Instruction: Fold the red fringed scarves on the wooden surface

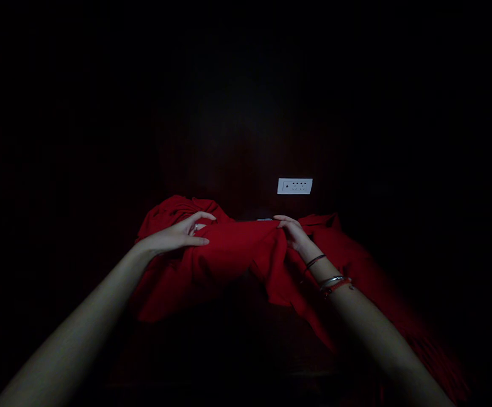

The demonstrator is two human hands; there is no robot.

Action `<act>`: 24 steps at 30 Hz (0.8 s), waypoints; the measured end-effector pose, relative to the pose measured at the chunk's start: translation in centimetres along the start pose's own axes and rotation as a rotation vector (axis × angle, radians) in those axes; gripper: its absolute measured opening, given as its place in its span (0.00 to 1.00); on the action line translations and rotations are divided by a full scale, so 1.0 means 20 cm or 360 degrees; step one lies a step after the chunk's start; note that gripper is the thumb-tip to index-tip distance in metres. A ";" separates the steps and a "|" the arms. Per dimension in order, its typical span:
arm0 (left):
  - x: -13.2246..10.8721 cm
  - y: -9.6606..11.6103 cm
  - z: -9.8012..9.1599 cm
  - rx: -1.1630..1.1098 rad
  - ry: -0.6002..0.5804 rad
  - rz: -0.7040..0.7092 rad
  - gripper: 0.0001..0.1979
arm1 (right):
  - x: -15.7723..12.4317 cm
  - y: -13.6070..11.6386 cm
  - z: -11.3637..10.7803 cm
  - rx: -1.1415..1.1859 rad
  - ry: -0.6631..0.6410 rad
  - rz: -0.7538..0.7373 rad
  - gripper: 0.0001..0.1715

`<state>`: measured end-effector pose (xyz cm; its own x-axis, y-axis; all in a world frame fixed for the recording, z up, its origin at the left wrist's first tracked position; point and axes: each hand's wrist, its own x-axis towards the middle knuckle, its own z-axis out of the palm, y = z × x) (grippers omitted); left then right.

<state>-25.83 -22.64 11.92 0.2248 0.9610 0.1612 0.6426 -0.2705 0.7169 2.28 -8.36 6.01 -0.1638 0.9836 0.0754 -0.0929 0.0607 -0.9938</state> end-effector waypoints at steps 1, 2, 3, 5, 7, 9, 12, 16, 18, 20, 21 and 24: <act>0.02 0.00 0.03 -0.0013 -0.0073 0.0022 0.25 | 0.01 0.00 -0.02 -0.0105 0.0073 -0.0004 0.18; 0.04 0.00 0.06 -0.0021 -0.0133 0.0034 0.25 | 0.02 -0.01 -0.03 -0.0219 0.0127 -0.0039 0.19; 0.06 0.01 0.09 -0.0029 -0.0174 0.0040 0.23 | 0.01 -0.02 -0.02 -0.0336 0.0132 -0.0119 0.21; 0.09 0.03 0.15 -0.0078 -0.0209 0.0089 0.20 | -0.02 -0.04 0.02 -0.0550 -0.0076 -0.0384 0.26; 0.12 0.07 0.18 -0.0164 -0.0268 0.0168 0.19 | -0.07 -0.05 0.09 -0.0710 -0.0518 -0.0607 0.30; 0.14 0.11 0.18 -0.0187 -0.0330 0.0255 0.21 | -0.11 -0.06 0.17 -0.0719 -0.1002 -0.0568 0.31; 0.14 0.12 0.14 -0.0061 -0.0312 0.0283 0.23 | -0.13 -0.08 0.23 -0.0597 -0.1254 -0.0337 0.18; 0.08 -0.05 0.12 0.0280 -0.0211 0.0056 0.22 | -0.11 -0.17 0.16 -0.0041 -0.0892 -0.0285 0.12; 0.04 -0.16 0.11 0.0364 -0.0259 -0.0055 0.20 | -0.10 -0.25 0.10 0.0243 -0.0743 -0.0309 0.11; 0.01 -0.23 0.09 0.0412 -0.0233 -0.0164 0.19 | -0.08 -0.32 0.03 0.0443 -0.0601 -0.0393 0.09; 0.00 -0.24 0.06 0.0441 -0.0180 -0.0229 0.20 | -0.07 -0.35 -0.01 0.0513 -0.0523 -0.0438 0.08; -0.02 -0.19 -0.06 0.0482 -0.0032 -0.0322 0.23 | -0.01 -0.38 -0.09 0.0545 -0.0253 -0.0480 0.08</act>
<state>-29.21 -21.87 9.93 0.0834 0.9963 0.0210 0.8627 -0.0828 0.4989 4.81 -8.70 13.30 -0.2252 0.8911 0.3941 -0.4732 0.2535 -0.8437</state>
